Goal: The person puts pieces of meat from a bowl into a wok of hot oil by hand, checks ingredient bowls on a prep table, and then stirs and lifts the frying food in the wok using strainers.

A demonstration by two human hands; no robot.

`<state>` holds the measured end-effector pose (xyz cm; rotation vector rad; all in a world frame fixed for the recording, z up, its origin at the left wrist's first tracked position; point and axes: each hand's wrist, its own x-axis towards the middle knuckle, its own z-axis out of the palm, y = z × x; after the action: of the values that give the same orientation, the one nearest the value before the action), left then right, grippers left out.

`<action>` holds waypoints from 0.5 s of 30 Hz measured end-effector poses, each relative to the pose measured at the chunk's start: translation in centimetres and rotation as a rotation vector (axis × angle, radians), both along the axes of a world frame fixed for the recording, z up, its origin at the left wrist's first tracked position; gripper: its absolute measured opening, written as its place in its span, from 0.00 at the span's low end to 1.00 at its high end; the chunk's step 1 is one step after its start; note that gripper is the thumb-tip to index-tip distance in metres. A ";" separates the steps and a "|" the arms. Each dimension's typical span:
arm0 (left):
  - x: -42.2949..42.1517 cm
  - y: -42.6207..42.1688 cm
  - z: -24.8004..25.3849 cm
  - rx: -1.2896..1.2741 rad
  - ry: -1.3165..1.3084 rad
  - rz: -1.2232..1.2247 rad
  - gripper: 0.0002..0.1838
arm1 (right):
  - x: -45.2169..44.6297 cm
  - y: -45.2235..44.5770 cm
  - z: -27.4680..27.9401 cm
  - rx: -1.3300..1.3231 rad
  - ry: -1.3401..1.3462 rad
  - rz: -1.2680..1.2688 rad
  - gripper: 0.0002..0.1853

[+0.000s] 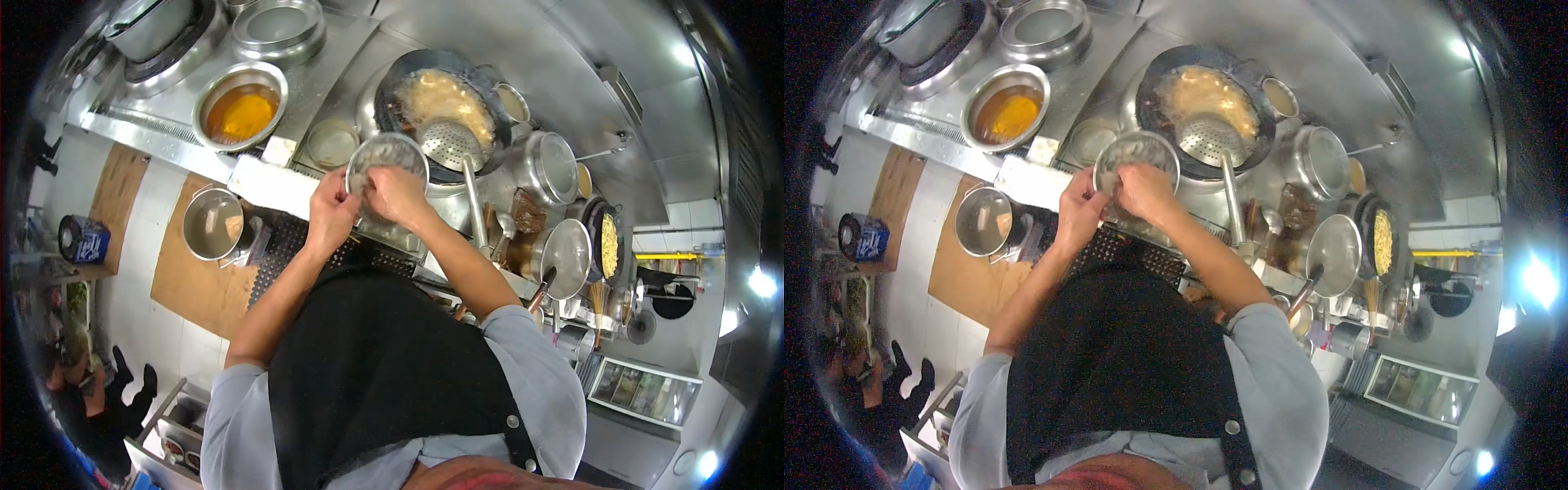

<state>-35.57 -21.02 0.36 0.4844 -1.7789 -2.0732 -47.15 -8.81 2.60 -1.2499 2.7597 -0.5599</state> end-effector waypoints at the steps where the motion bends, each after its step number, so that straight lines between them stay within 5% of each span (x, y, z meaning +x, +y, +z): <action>1: 0.1 0.1 -0.4 -0.005 0.015 -0.012 0.09 | -0.3 0.4 0.4 0.123 -0.059 0.001 0.09; 4: -0.6 0.7 -1.6 0.012 -0.046 -0.008 0.08 | -1.8 1.5 -0.1 0.223 -0.078 0.042 0.08; 15: -4.5 -2.3 -5.7 0.371 -0.222 0.230 0.02 | -21.7 8.7 5.7 -0.340 -0.265 -0.284 0.13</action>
<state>-40.04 -23.31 -5.38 1.0073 -1.3634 -2.2534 -68.82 -0.14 8.32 -0.7524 2.7003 -1.1664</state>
